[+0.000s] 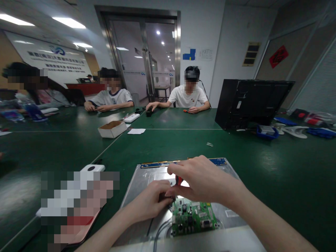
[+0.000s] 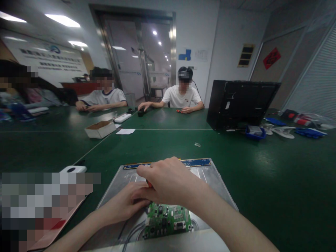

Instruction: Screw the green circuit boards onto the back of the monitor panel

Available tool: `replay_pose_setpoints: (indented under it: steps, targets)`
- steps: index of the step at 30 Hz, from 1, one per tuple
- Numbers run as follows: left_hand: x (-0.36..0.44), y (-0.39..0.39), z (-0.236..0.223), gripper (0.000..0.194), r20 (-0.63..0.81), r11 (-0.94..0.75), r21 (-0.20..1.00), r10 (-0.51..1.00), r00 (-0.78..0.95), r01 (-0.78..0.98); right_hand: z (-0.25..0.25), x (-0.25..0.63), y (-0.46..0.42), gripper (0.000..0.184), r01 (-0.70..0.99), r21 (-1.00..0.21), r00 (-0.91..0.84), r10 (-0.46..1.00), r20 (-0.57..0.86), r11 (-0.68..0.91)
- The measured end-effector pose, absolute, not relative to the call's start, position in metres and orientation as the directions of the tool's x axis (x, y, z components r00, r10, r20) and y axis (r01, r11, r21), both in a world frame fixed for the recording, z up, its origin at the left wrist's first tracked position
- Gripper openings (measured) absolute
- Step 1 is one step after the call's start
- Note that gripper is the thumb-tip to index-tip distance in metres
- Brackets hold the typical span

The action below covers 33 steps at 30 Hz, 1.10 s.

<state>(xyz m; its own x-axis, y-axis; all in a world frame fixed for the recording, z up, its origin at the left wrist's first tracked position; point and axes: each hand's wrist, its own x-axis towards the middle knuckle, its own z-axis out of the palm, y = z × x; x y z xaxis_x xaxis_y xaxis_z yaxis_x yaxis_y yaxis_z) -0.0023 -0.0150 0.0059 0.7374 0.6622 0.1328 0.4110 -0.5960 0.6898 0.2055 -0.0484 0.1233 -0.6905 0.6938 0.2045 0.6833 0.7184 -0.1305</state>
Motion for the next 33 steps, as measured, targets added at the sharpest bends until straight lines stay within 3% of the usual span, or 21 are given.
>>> replay_pose_setpoints:
  steps: [6,11,15,21,24,29,33]
  targets:
    - [-0.0006,-0.0166,0.0066,0.011,0.15,-0.605,0.685,0.662,0.734,0.405,0.1211,0.2021,-0.0498,0.009,0.664,-0.067,-0.714,0.657,0.241,0.745]
    - [-0.0003,-0.0163,0.0062,0.016,0.156,-0.616,0.681,0.65,0.744,0.396,0.1256,0.2042,-0.0532,0.028,0.655,-0.125,-0.721,0.665,0.192,0.746]
    - [-0.001,-0.0156,0.0072,0.014,0.157,-0.619,0.675,0.652,0.742,0.401,0.1273,0.2042,-0.0531,0.018,0.679,-0.095,-0.705,0.683,0.192,0.728]
    - [-0.0012,-0.0176,0.0083,0.013,0.164,-0.616,0.679,0.658,0.735,0.399,0.1256,0.2024,-0.0512,0.019,0.722,-0.009,-0.674,0.706,0.216,0.692]
    - [-0.0011,-0.0178,0.007,0.012,0.161,-0.612,0.683,0.659,0.735,0.399,0.1257,0.2034,-0.0521,0.009,0.711,-0.031,-0.679,0.698,0.227,0.702]
    - [-0.0009,-0.0165,0.0056,0.014,0.162,-0.61,0.687,0.658,0.736,0.395,0.1267,0.2046,-0.0544,0.019,0.692,-0.102,-0.688,0.695,0.21,0.715]
    - [-0.0012,-0.016,0.0055,0.014,0.176,-0.614,0.689,0.657,0.733,0.385,0.1264,0.204,-0.0537,0.015,0.682,-0.113,-0.691,0.688,0.222,0.722]
